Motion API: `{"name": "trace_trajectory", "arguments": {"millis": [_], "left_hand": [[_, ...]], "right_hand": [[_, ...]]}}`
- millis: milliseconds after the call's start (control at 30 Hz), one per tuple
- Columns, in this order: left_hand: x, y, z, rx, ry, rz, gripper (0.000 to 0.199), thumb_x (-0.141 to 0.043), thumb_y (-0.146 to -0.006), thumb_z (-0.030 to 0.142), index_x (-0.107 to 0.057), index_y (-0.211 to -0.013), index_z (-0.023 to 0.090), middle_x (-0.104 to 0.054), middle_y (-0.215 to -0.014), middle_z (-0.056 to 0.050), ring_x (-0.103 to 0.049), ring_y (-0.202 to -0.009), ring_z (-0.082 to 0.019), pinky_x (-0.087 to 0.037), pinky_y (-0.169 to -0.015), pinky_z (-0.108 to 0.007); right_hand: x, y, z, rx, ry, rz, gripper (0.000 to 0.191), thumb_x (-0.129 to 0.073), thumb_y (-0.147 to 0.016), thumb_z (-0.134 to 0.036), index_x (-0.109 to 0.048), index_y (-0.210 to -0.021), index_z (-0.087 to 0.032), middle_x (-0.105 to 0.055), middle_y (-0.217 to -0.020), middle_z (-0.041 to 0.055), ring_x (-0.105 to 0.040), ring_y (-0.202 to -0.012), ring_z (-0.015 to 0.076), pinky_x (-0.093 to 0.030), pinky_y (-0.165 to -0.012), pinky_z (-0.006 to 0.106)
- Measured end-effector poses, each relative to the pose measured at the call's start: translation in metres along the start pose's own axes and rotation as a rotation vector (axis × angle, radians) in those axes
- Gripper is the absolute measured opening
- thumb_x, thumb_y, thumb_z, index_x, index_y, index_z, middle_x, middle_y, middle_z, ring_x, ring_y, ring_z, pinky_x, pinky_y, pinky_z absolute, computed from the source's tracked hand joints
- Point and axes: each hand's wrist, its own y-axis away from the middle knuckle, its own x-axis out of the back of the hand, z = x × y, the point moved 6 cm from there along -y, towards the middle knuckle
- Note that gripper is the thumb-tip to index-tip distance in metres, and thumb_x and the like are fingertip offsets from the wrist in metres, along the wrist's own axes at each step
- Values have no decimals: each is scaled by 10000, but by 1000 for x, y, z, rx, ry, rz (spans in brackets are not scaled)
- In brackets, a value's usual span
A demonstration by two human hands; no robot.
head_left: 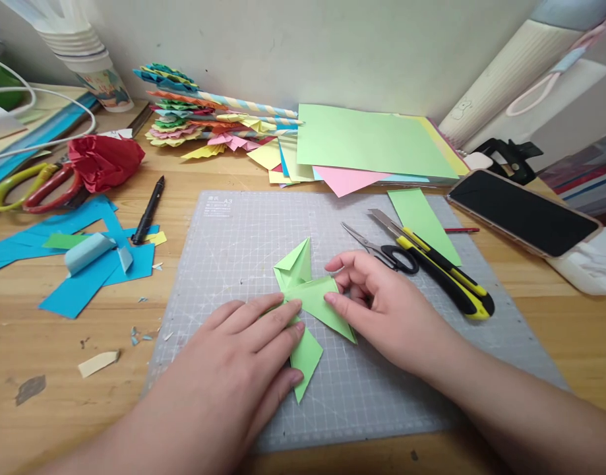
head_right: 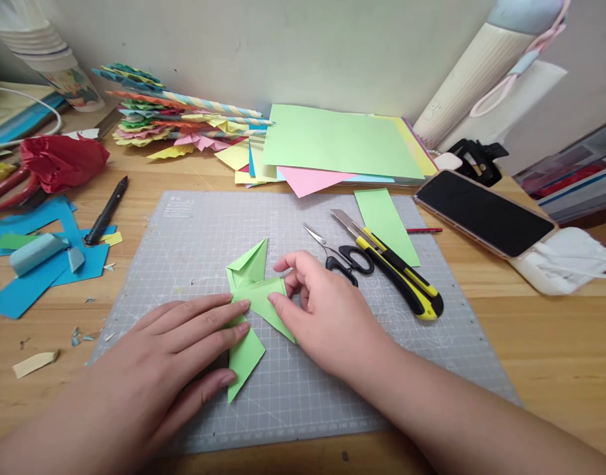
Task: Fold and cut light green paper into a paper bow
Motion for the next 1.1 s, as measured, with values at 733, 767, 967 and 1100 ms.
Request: {"name": "trace_trajectory", "arguments": {"millis": [733, 767, 967, 1100], "left_hand": [[5, 4, -1, 112, 2, 158, 234, -517, -910, 320, -715, -1028, 278, -641, -1212, -86, -564, -1118, -307, -517, -842, -506], [5, 4, -1, 112, 3, 157, 236, -517, -910, 325, -713, -1035, 282, -644, -1211, -81, -566, -1116, -305, -512, -841, -502], [8, 3, 2, 80, -25, 181, 240, -498, -926, 340, -709, -1029, 289, -687, -1159, -23, -606, -1060, -250, -462, -834, -425], [8, 5, 2, 65, -46, 182, 237, -495, -931, 355, -701, -1027, 289, -693, -1162, 24, -610, -1074, -217, -391, -867, -389]], "right_hand": [[-2, 3, -5, -13, 97, 16, 78, -537, -872, -276, -462, -889, -288, -545, -609, -101, -496, -559, 132, -342, -557, 289], [-2, 4, -5, -11, 96, 15, 77, -536, -873, -275, -462, -887, -288, -545, -610, -101, -497, -559, 132, -342, -557, 289], [-3, 2, -5, -3, 98, 11, 74, -532, -878, -269, -462, -895, -286, -537, -612, -99, -496, -554, 129, -339, -550, 286], [-2, 1, -6, 0, 101, 15, 69, -534, -874, -267, -469, -892, -281, -531, -603, -96, -490, -549, 130, -340, -544, 284]]}}
